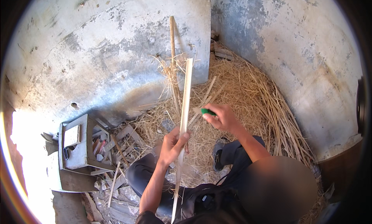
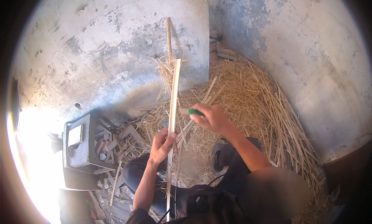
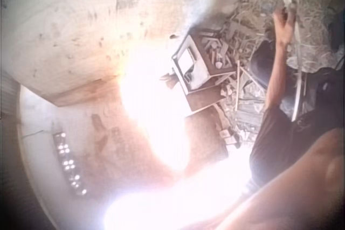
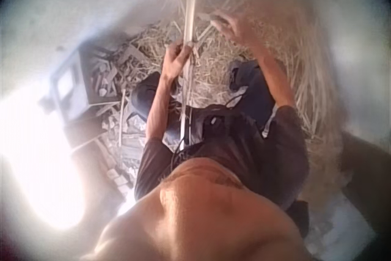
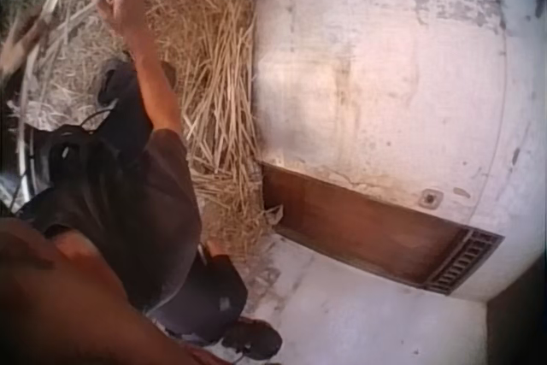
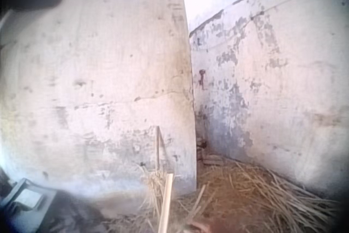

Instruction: The person sits on the floor and uses a green utility knife to shave thin strips from a long bamboo pole. They hold the pole with one hand and repeatedly draw the knife along its length to remove the outer layer, creating a pile of shavings.

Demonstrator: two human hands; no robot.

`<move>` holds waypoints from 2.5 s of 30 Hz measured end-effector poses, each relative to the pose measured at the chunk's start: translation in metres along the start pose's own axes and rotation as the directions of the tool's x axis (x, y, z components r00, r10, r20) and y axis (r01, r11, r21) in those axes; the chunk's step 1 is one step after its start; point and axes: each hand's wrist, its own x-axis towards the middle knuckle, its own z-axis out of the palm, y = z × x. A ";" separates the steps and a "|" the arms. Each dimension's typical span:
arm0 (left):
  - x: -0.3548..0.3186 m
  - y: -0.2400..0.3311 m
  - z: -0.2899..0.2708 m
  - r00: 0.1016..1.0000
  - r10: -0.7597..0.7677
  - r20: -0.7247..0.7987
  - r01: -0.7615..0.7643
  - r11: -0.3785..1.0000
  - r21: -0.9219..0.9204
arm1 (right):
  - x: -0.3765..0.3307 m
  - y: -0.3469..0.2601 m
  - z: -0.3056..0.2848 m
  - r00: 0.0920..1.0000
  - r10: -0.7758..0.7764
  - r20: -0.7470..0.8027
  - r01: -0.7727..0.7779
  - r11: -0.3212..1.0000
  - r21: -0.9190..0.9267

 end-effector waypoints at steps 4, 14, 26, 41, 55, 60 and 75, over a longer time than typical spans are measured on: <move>0.002 -0.001 0.003 0.998 0.052 -0.023 -0.053 0.998 -0.044 | -0.005 -0.005 0.019 0.982 -0.166 0.091 0.174 0.980 -0.093; -0.002 0.006 0.003 0.974 0.203 -0.099 -0.156 0.921 0.358 | -0.005 -0.010 0.030 0.979 -0.190 0.066 0.199 0.968 -0.152; -0.003 0.009 0.005 0.976 0.202 -0.080 -0.168 0.935 0.311 | 0.000 -0.010 0.025 0.961 -0.276 0.025 0.272 0.926 -0.261; -0.003 -0.003 0.010 0.989 -0.061 0.137 0.052 0.997 0.065 | 0.003 0.046 -0.022 0.965 0.153 -0.211 -0.175 0.980 -0.091; 0.001 -0.009 0.011 0.994 -0.079 0.077 0.090 0.983 -0.159 | -0.004 -0.004 0.025 0.987 -0.122 0.104 0.133 0.985 -0.112; -0.001 -0.010 0.013 0.998 -0.055 0.020 0.057 0.989 -0.135 | -0.003 -0.008 0.028 0.983 -0.160 0.087 0.169 0.979 -0.110; -0.002 -0.007 0.018 1.000 0.006 -0.021 -0.005 1.000 0.017 | -0.002 -0.009 0.024 0.980 -0.197 0.039 0.201 0.962 -0.187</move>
